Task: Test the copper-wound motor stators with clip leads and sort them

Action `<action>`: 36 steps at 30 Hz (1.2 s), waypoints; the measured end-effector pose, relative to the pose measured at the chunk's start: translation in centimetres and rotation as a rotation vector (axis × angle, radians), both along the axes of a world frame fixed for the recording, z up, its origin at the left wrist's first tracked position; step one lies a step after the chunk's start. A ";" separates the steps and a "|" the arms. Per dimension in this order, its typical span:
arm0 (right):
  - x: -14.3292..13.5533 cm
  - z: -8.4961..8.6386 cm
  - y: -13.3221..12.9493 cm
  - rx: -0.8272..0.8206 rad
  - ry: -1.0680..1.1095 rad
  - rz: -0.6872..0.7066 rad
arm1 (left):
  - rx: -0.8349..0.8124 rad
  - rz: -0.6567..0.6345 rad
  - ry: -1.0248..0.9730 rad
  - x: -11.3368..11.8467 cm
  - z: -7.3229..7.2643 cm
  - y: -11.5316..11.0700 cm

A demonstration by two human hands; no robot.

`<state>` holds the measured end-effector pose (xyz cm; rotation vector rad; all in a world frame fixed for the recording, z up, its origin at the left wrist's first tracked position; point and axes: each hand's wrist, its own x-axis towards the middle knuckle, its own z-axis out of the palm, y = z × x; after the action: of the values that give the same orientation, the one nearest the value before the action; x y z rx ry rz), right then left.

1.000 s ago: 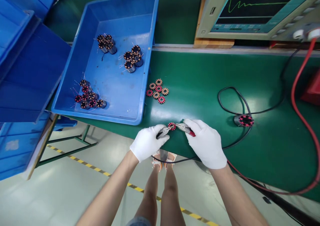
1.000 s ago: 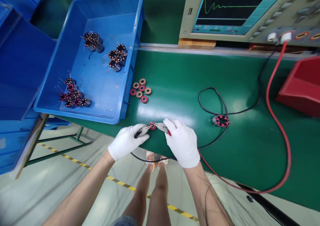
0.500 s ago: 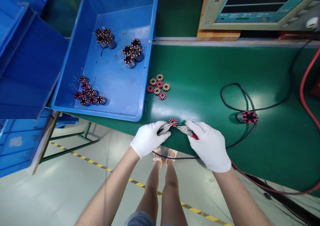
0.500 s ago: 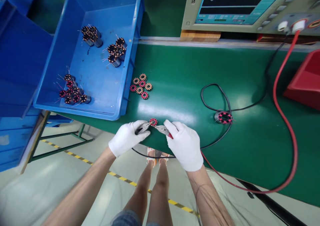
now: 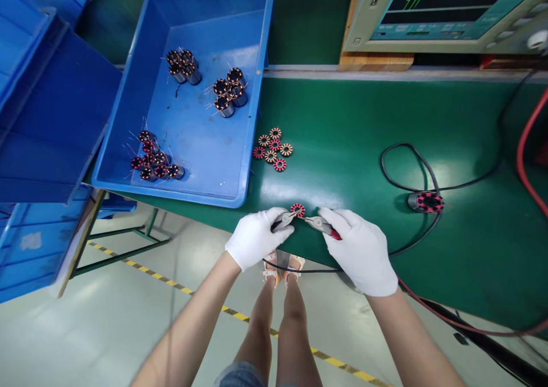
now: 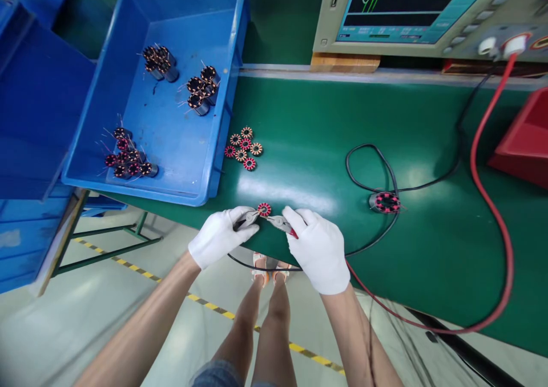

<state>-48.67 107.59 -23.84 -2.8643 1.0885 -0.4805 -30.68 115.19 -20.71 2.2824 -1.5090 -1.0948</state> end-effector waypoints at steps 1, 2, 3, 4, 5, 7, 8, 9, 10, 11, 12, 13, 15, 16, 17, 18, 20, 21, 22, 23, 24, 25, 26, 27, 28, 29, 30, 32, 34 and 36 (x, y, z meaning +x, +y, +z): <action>0.0 0.0 0.0 0.000 -0.004 -0.001 | -0.001 -0.004 -0.002 0.0 0.0 0.0; 0.0 0.0 0.0 0.000 -0.009 -0.001 | -0.004 -0.005 -0.004 0.0 -0.1 0.0; 0.0 0.0 0.0 0.000 -0.011 -0.002 | -0.010 -0.004 -0.007 0.1 -0.1 0.1; 0.0 0.0 0.0 0.002 -0.012 -0.002 | -0.017 -0.001 -0.006 0.1 -0.2 0.1; 0.0 0.0 0.0 0.005 -0.011 -0.003 | -0.024 0.000 -0.005 0.1 -0.3 0.1; 0.0 0.0 0.0 0.019 -0.003 -0.005 | -0.030 -0.002 0.001 0.1 -0.4 0.1; 0.0 0.0 0.0 0.026 0.000 -0.006 | -0.032 -0.002 0.002 0.1 -0.4 0.1; 0.0 0.0 0.0 0.029 -0.001 -0.007 | -0.034 -0.001 0.004 0.1 -0.4 0.1; 0.0 0.0 0.0 0.029 -0.003 -0.009 | -0.034 0.003 0.008 0.1 -0.3 0.1; 0.0 0.0 0.0 0.028 -0.007 -0.009 | -0.031 0.006 0.014 0.1 -0.2 0.0; 0.0 0.0 0.0 0.028 -0.007 -0.009 | -0.023 0.007 0.022 0.2 -0.1 0.0; 0.0 0.0 0.0 0.031 -0.004 -0.010 | -0.013 0.007 0.029 0.2 0.0 -0.1; 0.0 0.1 0.0 0.049 0.011 -0.020 | 0.010 0.001 0.034 0.3 0.2 -0.2; 0.0 0.2 0.0 0.063 0.020 -0.028 | 0.018 -0.002 0.035 0.3 0.3 -0.3; 0.0 0.3 0.0 0.074 0.026 -0.036 | 0.023 -0.002 0.035 0.4 0.3 -0.3; 0.1 0.3 0.0 0.081 0.029 -0.045 | 0.026 0.000 0.039 0.4 0.3 -0.3; 0.0 0.4 0.1 0.086 0.025 -0.050 | 0.030 0.013 0.050 0.4 0.4 -0.4; 0.0 0.3 0.1 0.085 0.021 -0.046 | 0.030 0.022 0.054 0.3 0.4 -0.4; 0.0 0.3 0.2 0.083 0.017 -0.043 | 0.029 0.029 0.056 0.3 0.4 -0.4; 0.0 0.3 0.2 0.086 0.014 -0.039 | 0.028 0.031 0.056 0.3 0.4 -0.3; 0.0 0.3 0.2 0.094 0.012 -0.038 | 0.025 0.028 0.052 0.3 0.4 -0.3; -0.1 0.3 0.2 0.104 0.008 -0.040 | 0.023 0.022 0.048 0.3 0.3 -0.3; -0.1 0.4 0.0 0.113 0.005 -0.048 | 0.020 0.017 0.046 0.3 0.3 -0.2; -0.1 0.5 -0.3 0.116 0.003 -0.058 | 0.018 0.013 0.047 0.3 0.2 -0.2; 0.0 0.7 -0.8 0.113 0.009 -0.063 | 0.015 0.010 0.049 0.3 0.2 -0.2; 0.1 0.9 -1.4 0.102 0.025 -0.059 | 0.009 0.005 0.049 0.3 0.2 -0.2; 0.3 1.1 -2.0 0.089 0.052 -0.039 | 0.002 -0.001 0.043 0.3 0.2 -0.2; 0.8 1.8 -3.4 0.074 0.123 0.043 | -0.007 -0.017 0.018 0.3 0.3 -0.2; 1.5 2.5 -4.6 0.077 0.184 0.140 | -0.003 -0.024 0.006 0.3 0.4 -0.3; 2.3 3.2 -5.4 0.079 0.228 0.213 | 0.014 -0.020 0.013 0.2 0.6 -0.3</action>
<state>-46.39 102.24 -20.69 -2.9714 0.7909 -0.0994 -30.43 114.86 -20.13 2.2702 -1.5269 -1.1268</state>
